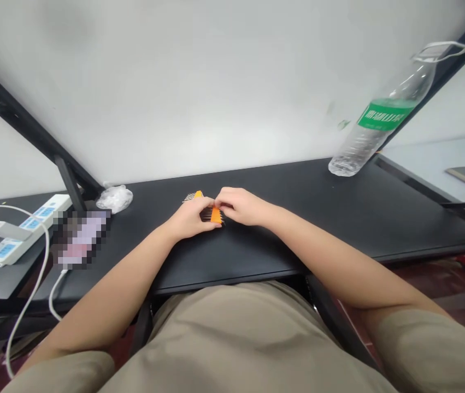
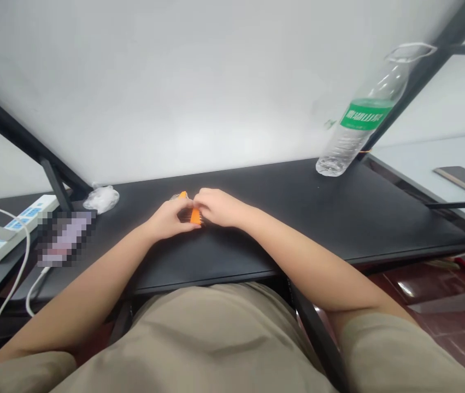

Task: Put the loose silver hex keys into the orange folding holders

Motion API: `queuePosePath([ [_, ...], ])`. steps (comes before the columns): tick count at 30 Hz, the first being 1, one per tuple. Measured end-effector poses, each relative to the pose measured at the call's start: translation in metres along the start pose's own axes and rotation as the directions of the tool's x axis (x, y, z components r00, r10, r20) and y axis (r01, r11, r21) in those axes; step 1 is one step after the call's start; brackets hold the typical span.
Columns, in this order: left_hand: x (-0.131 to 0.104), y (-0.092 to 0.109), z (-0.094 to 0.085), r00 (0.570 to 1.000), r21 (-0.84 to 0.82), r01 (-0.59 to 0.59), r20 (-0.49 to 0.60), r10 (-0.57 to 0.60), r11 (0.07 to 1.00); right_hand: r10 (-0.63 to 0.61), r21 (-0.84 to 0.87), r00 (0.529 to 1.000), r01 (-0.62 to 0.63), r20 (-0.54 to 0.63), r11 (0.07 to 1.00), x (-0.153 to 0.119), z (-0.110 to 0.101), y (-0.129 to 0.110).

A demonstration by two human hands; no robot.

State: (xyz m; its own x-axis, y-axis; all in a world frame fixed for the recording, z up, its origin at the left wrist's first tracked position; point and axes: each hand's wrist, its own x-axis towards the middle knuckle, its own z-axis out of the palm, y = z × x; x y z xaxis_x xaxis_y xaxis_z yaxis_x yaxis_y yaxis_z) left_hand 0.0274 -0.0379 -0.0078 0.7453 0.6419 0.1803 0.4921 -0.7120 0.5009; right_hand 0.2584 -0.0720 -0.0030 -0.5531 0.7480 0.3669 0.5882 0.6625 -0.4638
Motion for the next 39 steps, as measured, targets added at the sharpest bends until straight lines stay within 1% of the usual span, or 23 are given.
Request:
queuePosePath([
  [3,0.0,-0.001,0.0,0.999,0.016,-0.025,-0.02,0.026,1.0,0.105,0.214,0.993,-0.093,-0.047,0.972,0.003,0.009,0.002],
  [5,0.0,-0.002,0.0,0.999,0.001,-0.021,-0.042,0.021,1.0,0.189,0.385,0.982,-0.167,-0.021,0.908,0.004,0.013,0.007],
  [7,-0.001,-0.003,0.001,0.997,-0.033,-0.011,-0.076,0.009,0.999,0.237,0.557,0.97,-0.221,0.044,0.801,0.004,0.015,0.013],
  [10,-0.004,-0.003,0.002,0.992,-0.119,-0.022,-0.124,0.007,0.993,0.244,0.758,0.961,-0.254,0.129,0.6,0.003,0.015,0.022],
  [12,-0.006,-0.001,0.002,0.991,-0.156,-0.057,-0.13,0.037,0.986,0.239,0.836,0.953,-0.283,0.188,0.471,0.003,0.014,0.027],
  [14,-0.008,0.002,0.003,0.986,-0.114,-0.111,-0.14,0.095,0.987,0.229,0.862,0.935,-0.341,0.27,0.374,0.002,0.013,0.03],
  [15,-0.008,0.004,0.003,0.981,-0.075,-0.141,-0.148,0.129,0.987,0.218,0.86,0.923,-0.376,0.315,0.346,0.002,0.012,0.03],
  [17,-0.008,0.008,0.002,0.971,0.001,-0.178,-0.165,0.175,0.984,0.195,0.843,0.901,-0.431,0.386,0.322,0.001,0.011,0.027],
  [19,-0.008,0.011,0.002,0.972,0.052,-0.157,-0.167,0.163,0.986,0.176,0.828,0.889,-0.458,0.423,0.323,0.001,0.01,0.021],
  [21,-0.006,0.013,0.002,0.982,0.086,-0.117,-0.141,0.128,0.989,0.178,0.817,0.883,-0.47,0.435,0.335,0.002,0.012,0.013],
  [23,-0.005,0.014,0.002,0.99,0.113,-0.087,-0.103,0.099,0.99,0.212,0.799,0.887,-0.462,0.411,0.386,0.003,0.017,0.009],
  [24,-0.004,0.014,0.001,0.992,0.124,-0.073,-0.091,0.085,0.99,0.246,0.785,0.894,-0.447,0.374,0.429,0.004,0.019,0.008],
  [26,-0.003,0.011,0.0,0.994,0.147,-0.03,-0.099,0.045,0.989,0.331,0.735,0.907,-0.409,0.261,0.541,0.006,0.024,0.011],
  [28,-0.004,0.002,-0.003,0.99,0.173,0.028,-0.142,-0.003,0.984,0.406,0.661,0.902,-0.394,0.145,0.639,0.007,0.024,0.019],
  [30,-0.004,-0.011,-0.008,0.981,0.212,0.094,-0.184,-0.055,0.973,0.449,0.58,0.891,-0.402,0.068,0.709,0.006,0.018,0.031],
  [32,-0.005,-0.026,-0.012,0.973,0.246,0.171,-0.195,-0.124,0.954,0.452,0.458,0.892,-0.401,-0.002,0.794,0.002,0.007,0.044],
  [34,-0.006,-0.041,-0.015,0.968,0.247,0.219,-0.174,-0.179,0.944,0.399,0.229,0.913,-0.371,-0.086,0.9,-0.002,-0.005,0.056],
  [36,-0.007,-0.05,-0.016,0.967,0.245,0.241,-0.146,-0.21,0.939,0.322,-0.003,0.944,-0.323,-0.074,0.946,-0.005,-0.014,0.066],
  [37,-0.007,-0.053,-0.016,0.967,0.246,0.245,-0.131,-0.218,0.938,0.299,-0.087,0.953,-0.301,-0.038,0.949,-0.007,-0.016,0.069],
  [39,-0.006,-0.056,-0.014,0.969,0.251,0.241,-0.106,-0.221,0.938,0.288,-0.212,0.957,-0.277,0.021,0.937,-0.009,-0.017,0.073],
])
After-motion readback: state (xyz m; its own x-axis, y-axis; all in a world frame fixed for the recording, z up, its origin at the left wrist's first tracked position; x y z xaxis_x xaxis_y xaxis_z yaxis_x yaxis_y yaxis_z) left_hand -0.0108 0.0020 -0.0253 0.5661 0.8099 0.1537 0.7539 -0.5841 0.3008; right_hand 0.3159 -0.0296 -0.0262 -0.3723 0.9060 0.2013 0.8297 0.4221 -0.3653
